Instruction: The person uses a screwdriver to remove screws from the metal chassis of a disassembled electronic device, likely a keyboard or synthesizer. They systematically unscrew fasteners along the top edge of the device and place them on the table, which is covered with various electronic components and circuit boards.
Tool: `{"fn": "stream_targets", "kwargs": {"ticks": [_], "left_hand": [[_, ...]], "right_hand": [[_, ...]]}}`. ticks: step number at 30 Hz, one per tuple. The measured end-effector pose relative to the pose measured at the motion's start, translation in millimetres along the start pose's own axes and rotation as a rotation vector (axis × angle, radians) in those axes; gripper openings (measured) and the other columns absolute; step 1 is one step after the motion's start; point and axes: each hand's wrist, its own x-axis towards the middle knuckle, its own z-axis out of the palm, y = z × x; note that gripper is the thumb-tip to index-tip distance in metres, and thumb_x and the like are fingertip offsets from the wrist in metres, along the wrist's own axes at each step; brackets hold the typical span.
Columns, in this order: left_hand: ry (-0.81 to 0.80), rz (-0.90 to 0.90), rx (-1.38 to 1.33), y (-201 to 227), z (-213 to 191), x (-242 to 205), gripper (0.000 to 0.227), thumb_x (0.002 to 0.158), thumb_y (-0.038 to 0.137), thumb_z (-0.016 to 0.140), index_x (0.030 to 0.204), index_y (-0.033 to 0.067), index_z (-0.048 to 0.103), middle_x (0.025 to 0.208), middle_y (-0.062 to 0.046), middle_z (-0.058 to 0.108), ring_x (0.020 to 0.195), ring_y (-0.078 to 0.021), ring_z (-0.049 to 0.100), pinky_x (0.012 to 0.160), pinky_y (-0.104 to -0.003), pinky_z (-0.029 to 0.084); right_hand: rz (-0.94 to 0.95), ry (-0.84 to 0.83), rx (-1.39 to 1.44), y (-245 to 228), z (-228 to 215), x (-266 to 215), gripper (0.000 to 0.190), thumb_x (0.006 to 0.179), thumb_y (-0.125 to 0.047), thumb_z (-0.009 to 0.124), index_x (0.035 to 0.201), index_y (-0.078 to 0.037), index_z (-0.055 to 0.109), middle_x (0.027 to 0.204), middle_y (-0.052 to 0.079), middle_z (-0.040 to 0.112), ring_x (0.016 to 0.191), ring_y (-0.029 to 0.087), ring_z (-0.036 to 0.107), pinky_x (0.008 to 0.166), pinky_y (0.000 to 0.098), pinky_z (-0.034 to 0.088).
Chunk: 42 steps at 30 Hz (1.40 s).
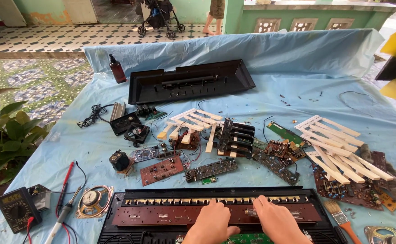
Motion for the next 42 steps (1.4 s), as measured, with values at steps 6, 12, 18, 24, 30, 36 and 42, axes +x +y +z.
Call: {"fn": "stream_targets", "kwargs": {"ticks": [6, 12, 18, 24, 30, 36, 42], "left_hand": [[0.045, 0.013, -0.004, -0.6, 8.8, -0.3, 0.065, 0.103, 0.056, 0.063, 0.096, -0.0081, 0.069, 0.103, -0.027, 0.064, 0.116, -0.0492, 0.049, 0.087, -0.057, 0.050], [0.029, -0.022, -0.012, 1.0, 8.8, 1.1, 0.062, 0.102, 0.056, 0.063, 0.096, -0.0056, 0.069, 0.106, -0.024, 0.063, 0.118, -0.0456, 0.048, 0.086, -0.055, 0.051], [0.040, -0.002, -0.017, 4.2, -1.7, -6.1, 0.062, 0.102, 0.054, 0.064, 0.094, -0.0069, 0.070, 0.108, -0.026, 0.064, 0.122, -0.0491, 0.048, 0.087, -0.057, 0.052], [0.143, -0.013, 0.048, 8.0, 7.9, -8.9, 0.060, 0.098, 0.055, 0.071, 0.102, -0.0046, 0.071, 0.107, -0.025, 0.068, 0.110, -0.0446, 0.058, 0.084, -0.057, 0.056], [0.112, -0.032, 0.041, 9.2, 3.6, -13.0, 0.059, 0.102, 0.054, 0.062, 0.118, -0.0032, 0.065, 0.121, -0.023, 0.061, 0.117, -0.0428, 0.054, 0.078, -0.055, 0.062], [0.147, -0.027, 0.077, 7.7, 5.6, -12.9, 0.059, 0.102, 0.055, 0.060, 0.121, -0.0006, 0.066, 0.127, -0.022, 0.061, 0.120, -0.0414, 0.055, 0.075, -0.054, 0.064], [0.179, -0.016, 0.091, 7.7, 4.1, -15.4, 0.057, 0.100, 0.055, 0.060, 0.119, 0.0016, 0.067, 0.121, -0.019, 0.065, 0.116, -0.0382, 0.057, 0.071, -0.051, 0.064]], "right_hand": [[-0.020, 0.024, -0.066, -5.2, 5.6, 0.5, 0.034, 0.081, 0.011, 0.061, 0.101, -0.012, 0.047, 0.098, 0.006, 0.047, 0.064, 0.026, 0.063, 0.044, 0.0413, 0.046], [-0.003, 0.112, -0.142, -9.0, 14.5, -1.7, 0.030, 0.082, 0.003, 0.063, 0.106, -0.011, 0.050, 0.099, 0.005, 0.050, 0.064, 0.024, 0.068, 0.042, 0.0393, 0.051], [0.006, 0.105, -0.036, -9.6, 2.7, -6.5, 0.029, 0.087, 0.003, 0.061, 0.112, -0.008, 0.052, 0.105, 0.007, 0.053, 0.054, 0.025, 0.066, 0.039, 0.0383, 0.047], [-0.022, 0.202, 0.255, -2.3, -43.7, -27.6, 0.017, 0.089, -0.004, 0.061, 0.104, -0.012, 0.061, 0.101, 0.003, 0.059, 0.071, 0.027, 0.069, 0.051, 0.0443, 0.053], [0.013, 0.324, 0.516, 35.5, -56.9, -39.0, 0.018, 0.093, -0.002, 0.064, 0.110, -0.005, 0.071, 0.108, 0.004, 0.068, 0.063, 0.013, 0.066, 0.056, 0.0220, 0.056], [-0.016, 0.204, 0.497, 21.4, -58.6, -40.1, 0.026, 0.095, -0.019, 0.067, 0.120, -0.008, 0.068, 0.114, 0.002, 0.066, 0.071, 0.016, 0.070, 0.063, 0.0296, 0.063], [0.024, 0.256, 0.539, -2.7, -43.6, -20.4, 0.019, 0.097, -0.018, 0.066, 0.113, -0.009, 0.066, 0.102, 0.003, 0.065, 0.073, 0.024, 0.068, 0.056, 0.0405, 0.054]]}}
